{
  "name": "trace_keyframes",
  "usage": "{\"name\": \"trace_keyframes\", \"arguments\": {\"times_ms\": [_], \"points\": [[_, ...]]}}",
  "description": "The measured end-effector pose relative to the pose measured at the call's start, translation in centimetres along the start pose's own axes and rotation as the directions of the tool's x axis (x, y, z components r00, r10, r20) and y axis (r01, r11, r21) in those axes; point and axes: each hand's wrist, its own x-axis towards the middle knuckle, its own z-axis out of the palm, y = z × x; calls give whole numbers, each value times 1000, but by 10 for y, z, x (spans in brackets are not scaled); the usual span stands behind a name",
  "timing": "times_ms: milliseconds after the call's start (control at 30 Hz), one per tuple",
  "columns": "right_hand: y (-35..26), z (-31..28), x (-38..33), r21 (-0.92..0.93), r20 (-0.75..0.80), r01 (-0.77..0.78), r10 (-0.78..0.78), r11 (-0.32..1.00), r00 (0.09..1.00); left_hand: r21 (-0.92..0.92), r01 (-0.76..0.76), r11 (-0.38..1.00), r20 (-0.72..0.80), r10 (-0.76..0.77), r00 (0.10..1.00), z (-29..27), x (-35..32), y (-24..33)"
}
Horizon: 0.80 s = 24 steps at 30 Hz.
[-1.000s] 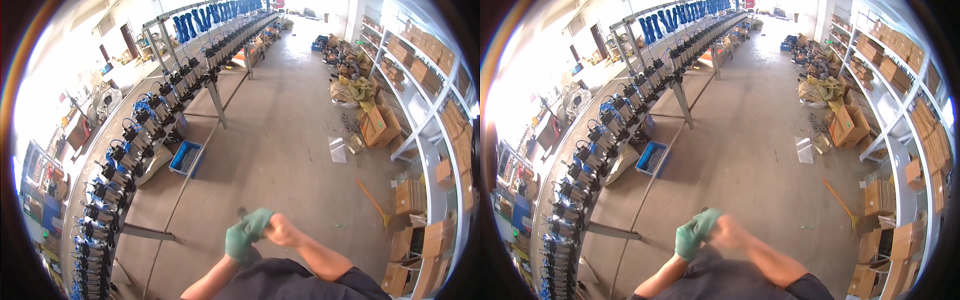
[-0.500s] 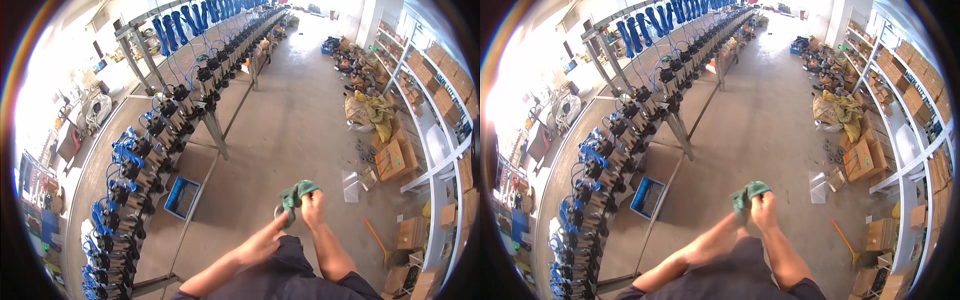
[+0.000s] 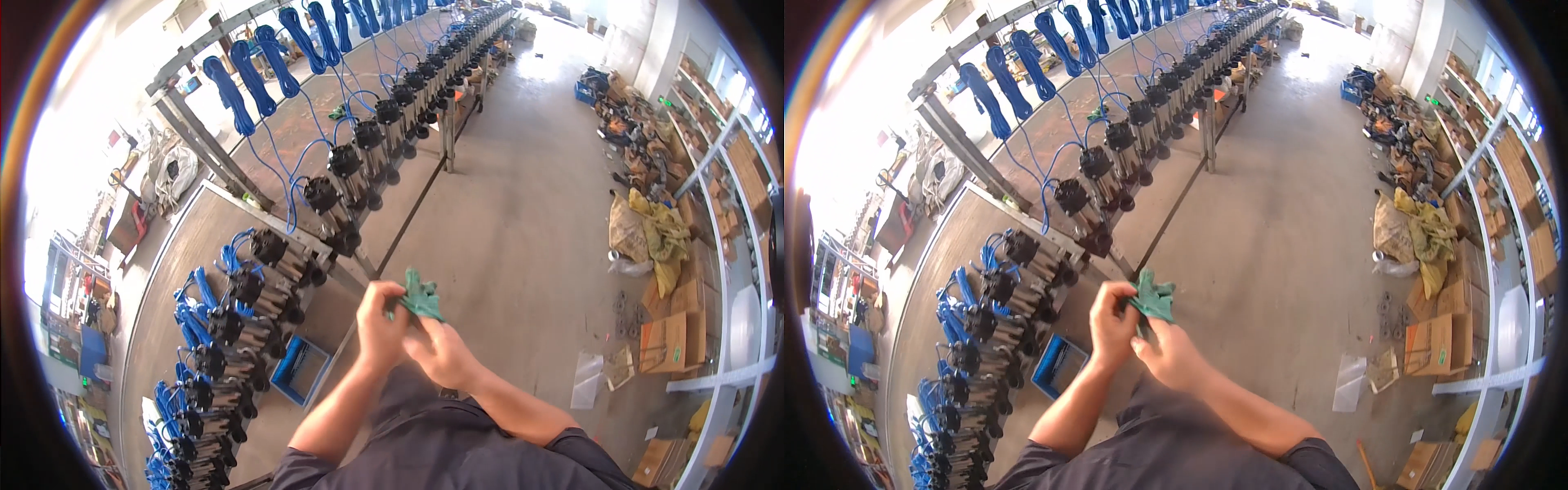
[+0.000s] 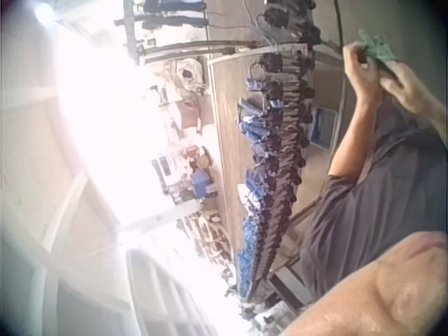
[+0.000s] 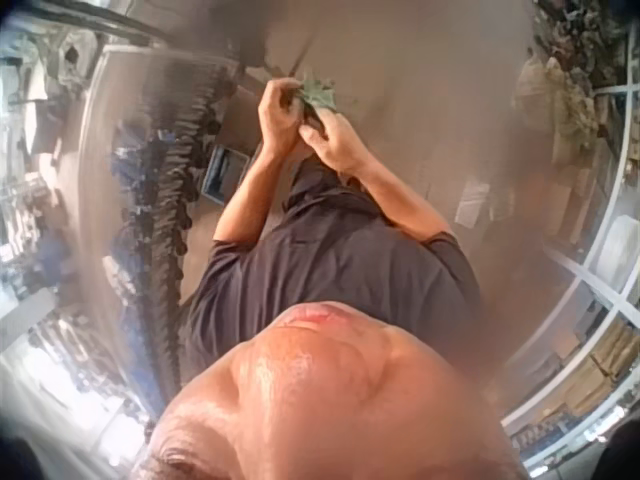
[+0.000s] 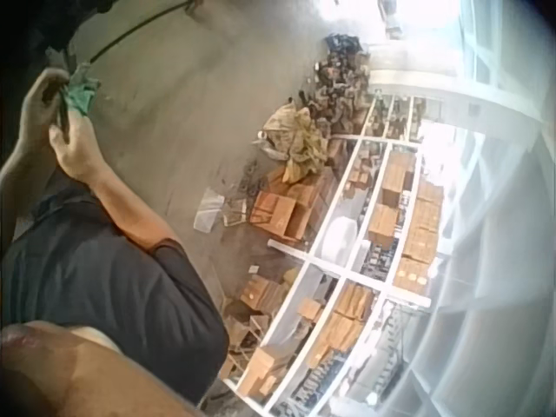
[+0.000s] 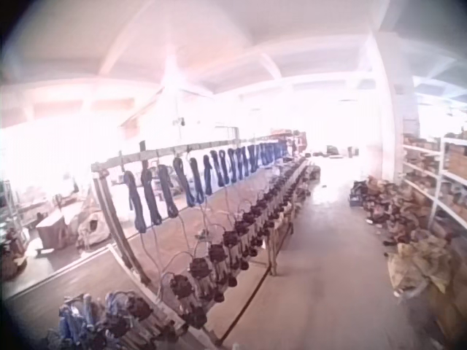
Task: The person picks up a submersible pump, submerges it into a tank of water to test it, and then places it back onto the workbench.
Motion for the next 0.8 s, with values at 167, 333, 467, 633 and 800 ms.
{"name": "trace_keyframes", "arguments": {"times_ms": [167,333,467,633,800], "points": [[49,-85,137,168,85,74,-89,983,992,-348,-156,925,-99,129,987,1,231,-15],[173,-179,240,86,-33,-339,342,937,939,-289,-4,957,-155,-42,987,-14,436,-81],[282,-263,251,-9,-193,-562,550,827,813,545,27,838,-56,4,998,-54,524,-212],[373,-380,241,135,-436,-726,698,675,568,752,-80,654,108,-4,994,-23,557,-146],[451,-485,312,201,-430,-810,793,551,433,663,67,746,-202,92,975,58,627,-76]]}}
